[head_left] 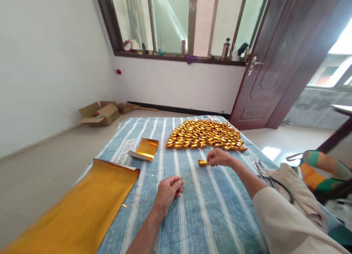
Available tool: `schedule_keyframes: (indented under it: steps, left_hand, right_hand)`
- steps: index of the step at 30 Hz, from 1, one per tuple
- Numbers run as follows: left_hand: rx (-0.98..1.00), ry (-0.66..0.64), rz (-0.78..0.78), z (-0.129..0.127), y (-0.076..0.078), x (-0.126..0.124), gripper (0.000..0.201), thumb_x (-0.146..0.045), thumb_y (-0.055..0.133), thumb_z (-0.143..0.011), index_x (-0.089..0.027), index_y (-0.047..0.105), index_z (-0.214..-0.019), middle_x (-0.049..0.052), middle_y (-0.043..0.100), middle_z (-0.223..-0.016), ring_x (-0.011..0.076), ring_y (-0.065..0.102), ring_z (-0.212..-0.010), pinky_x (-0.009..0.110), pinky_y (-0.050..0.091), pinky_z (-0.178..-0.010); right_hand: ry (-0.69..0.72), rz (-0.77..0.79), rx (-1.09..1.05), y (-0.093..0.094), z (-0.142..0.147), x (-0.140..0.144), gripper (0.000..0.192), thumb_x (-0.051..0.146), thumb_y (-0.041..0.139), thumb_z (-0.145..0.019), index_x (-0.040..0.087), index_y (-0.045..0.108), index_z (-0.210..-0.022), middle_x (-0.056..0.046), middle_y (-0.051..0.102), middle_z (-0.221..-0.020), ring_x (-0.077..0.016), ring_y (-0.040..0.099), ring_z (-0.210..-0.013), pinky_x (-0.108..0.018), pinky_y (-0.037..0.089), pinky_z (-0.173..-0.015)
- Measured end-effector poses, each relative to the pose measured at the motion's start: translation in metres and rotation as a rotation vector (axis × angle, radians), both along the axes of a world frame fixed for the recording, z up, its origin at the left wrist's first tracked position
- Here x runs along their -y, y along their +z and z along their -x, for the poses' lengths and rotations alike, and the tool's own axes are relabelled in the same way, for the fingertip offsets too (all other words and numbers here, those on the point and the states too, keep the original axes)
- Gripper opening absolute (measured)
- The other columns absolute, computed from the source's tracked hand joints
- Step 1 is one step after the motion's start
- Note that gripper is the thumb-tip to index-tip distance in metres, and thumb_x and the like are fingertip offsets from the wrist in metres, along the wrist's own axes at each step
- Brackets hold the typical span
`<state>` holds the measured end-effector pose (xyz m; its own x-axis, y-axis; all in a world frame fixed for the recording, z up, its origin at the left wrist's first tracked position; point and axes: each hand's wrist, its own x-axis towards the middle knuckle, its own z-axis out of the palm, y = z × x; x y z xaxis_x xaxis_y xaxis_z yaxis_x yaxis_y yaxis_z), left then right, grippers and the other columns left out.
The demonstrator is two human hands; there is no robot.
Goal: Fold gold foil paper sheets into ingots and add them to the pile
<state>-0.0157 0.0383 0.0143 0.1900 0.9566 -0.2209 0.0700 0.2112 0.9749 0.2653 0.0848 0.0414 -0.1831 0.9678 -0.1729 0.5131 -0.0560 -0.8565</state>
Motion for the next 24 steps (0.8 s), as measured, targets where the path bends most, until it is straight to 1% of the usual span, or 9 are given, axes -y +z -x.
schedule_keyframes:
  steps: [6,11,16,20,24]
  left_hand:
    - [-0.022,-0.019,0.003,0.001,-0.001,-0.002,0.034,-0.036,0.065,-0.064,-0.011,0.067,-0.087,0.004,0.069,-0.067,0.0120,0.057,-0.052,0.023,0.044,-0.050]
    - [-0.025,-0.020,0.003,0.001,0.000,-0.002,0.032,-0.035,0.067,-0.064,-0.012,0.067,-0.086,0.003,0.068,-0.067,0.0123,0.058,-0.053,0.023,0.044,-0.051]
    - [-0.037,-0.026,-0.013,0.002,-0.001,-0.001,0.029,-0.034,0.067,-0.066,-0.013,0.067,-0.086,0.003,0.067,-0.064,0.0128,0.058,-0.053,0.023,0.045,-0.051]
    - [-0.062,-0.027,-0.019,0.000,-0.001,-0.002,0.028,-0.033,0.065,-0.067,-0.013,0.067,-0.086,0.003,0.067,-0.065,0.0133,0.058,-0.054,0.023,0.045,-0.052]
    - [-0.108,-0.032,-0.018,-0.006,0.004,-0.003,0.025,-0.030,0.064,-0.067,-0.012,0.067,-0.084,0.003,0.066,-0.065,0.0135,0.059,-0.056,0.022,0.044,-0.050]
  right_hand:
    - [-0.051,-0.012,0.017,-0.003,-0.014,-0.002,0.017,0.013,0.061,-0.057,0.015,0.066,-0.074,0.005,0.058,-0.046,-0.0098,0.053,-0.044,-0.020,0.038,-0.045]
    - [-0.114,-0.063,0.010,-0.008,-0.022,0.009,0.014,0.016,0.059,-0.060,0.016,0.064,-0.073,0.004,0.059,-0.049,-0.0091,0.052,-0.045,-0.021,0.040,-0.048]
    - [-0.150,-0.129,0.032,-0.018,-0.016,0.021,0.015,0.018,0.061,-0.061,0.016,0.067,-0.075,0.005,0.060,-0.050,-0.0094,0.051,-0.047,-0.021,0.039,-0.049]
    - [-0.229,-0.184,0.060,-0.028,-0.009,0.023,0.022,0.023,0.065,-0.063,0.016,0.069,-0.084,0.005,0.058,-0.052,-0.0091,0.050,-0.049,-0.021,0.035,-0.049]
    - [-0.284,-0.205,0.072,-0.033,-0.002,0.023,0.028,0.030,0.066,-0.067,0.015,0.069,-0.091,0.005,0.058,-0.053,-0.0098,0.050,-0.050,-0.021,0.034,-0.048]
